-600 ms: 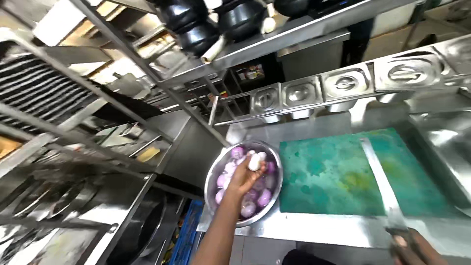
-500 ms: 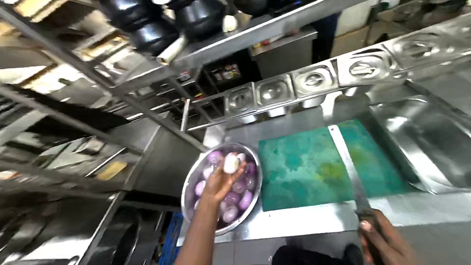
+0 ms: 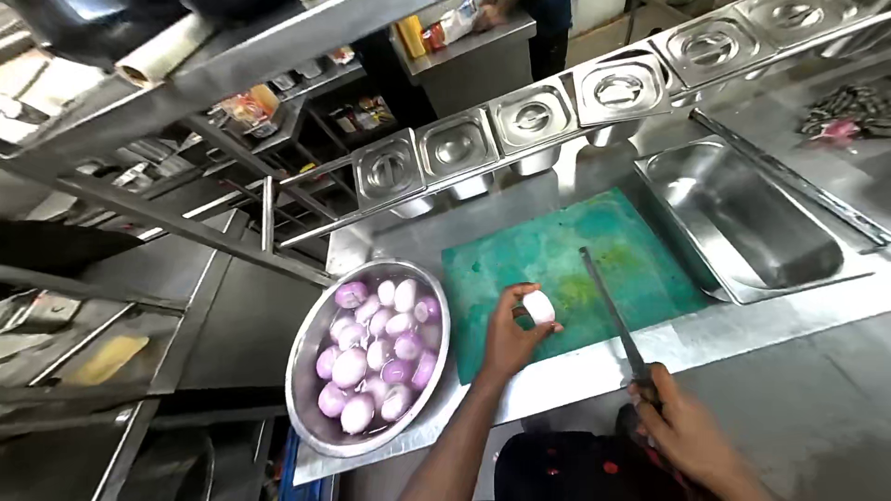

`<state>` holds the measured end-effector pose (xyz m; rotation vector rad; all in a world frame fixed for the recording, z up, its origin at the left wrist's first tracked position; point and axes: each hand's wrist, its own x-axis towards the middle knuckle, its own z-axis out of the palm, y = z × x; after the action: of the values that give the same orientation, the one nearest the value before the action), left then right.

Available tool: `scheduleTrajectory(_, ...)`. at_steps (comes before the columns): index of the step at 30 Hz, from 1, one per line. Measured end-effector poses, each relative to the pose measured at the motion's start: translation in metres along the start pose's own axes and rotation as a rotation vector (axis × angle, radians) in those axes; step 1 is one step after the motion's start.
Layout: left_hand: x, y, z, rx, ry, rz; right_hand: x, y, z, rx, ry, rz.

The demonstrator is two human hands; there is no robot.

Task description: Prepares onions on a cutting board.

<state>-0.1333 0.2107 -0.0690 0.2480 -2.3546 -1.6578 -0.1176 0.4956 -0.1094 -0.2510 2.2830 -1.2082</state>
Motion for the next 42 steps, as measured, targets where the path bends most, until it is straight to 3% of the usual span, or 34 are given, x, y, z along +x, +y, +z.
scheduleTrajectory(4, 0.001, -0.038, 0.035, 0.07, -0.06, 0.12, -0.007, -0.007, 0.005, -0.352, 0.028, -0.004)
scheduleTrajectory(10, 0.007, -0.052, 0.026, 0.216, -0.133, 0.22, -0.005, -0.016, 0.014, -0.555, 0.006, 0.001)
scheduleTrajectory(15, 0.018, -0.043, 0.017, 0.226, -0.21, 0.169, -0.002, -0.016, 0.018, -0.584, -0.027, -0.005)
scheduleTrajectory(19, 0.027, -0.035, 0.016, 0.258, -0.263, 0.136, -0.004, -0.016, 0.017, -0.622, 0.098, -0.096)
scheduleTrajectory(23, 0.03, -0.03, 0.016, 0.266, -0.286, 0.133, -0.008, -0.026, 0.01, -0.639, 0.069, -0.077)
scheduleTrajectory(29, 0.032, -0.032, 0.017, 0.213, -0.29, 0.141, -0.01, -0.019, 0.015, -0.657, 0.161, -0.171)
scheduleTrajectory(36, 0.031, -0.033, 0.017, 0.213, -0.276, 0.137, 0.015, -0.049, 0.011, -0.652, -0.082, 0.003)
scheduleTrajectory(42, 0.03, -0.032, 0.017, 0.216, -0.273, 0.132, 0.04, -0.062, 0.015, -0.661, -0.146, 0.046)
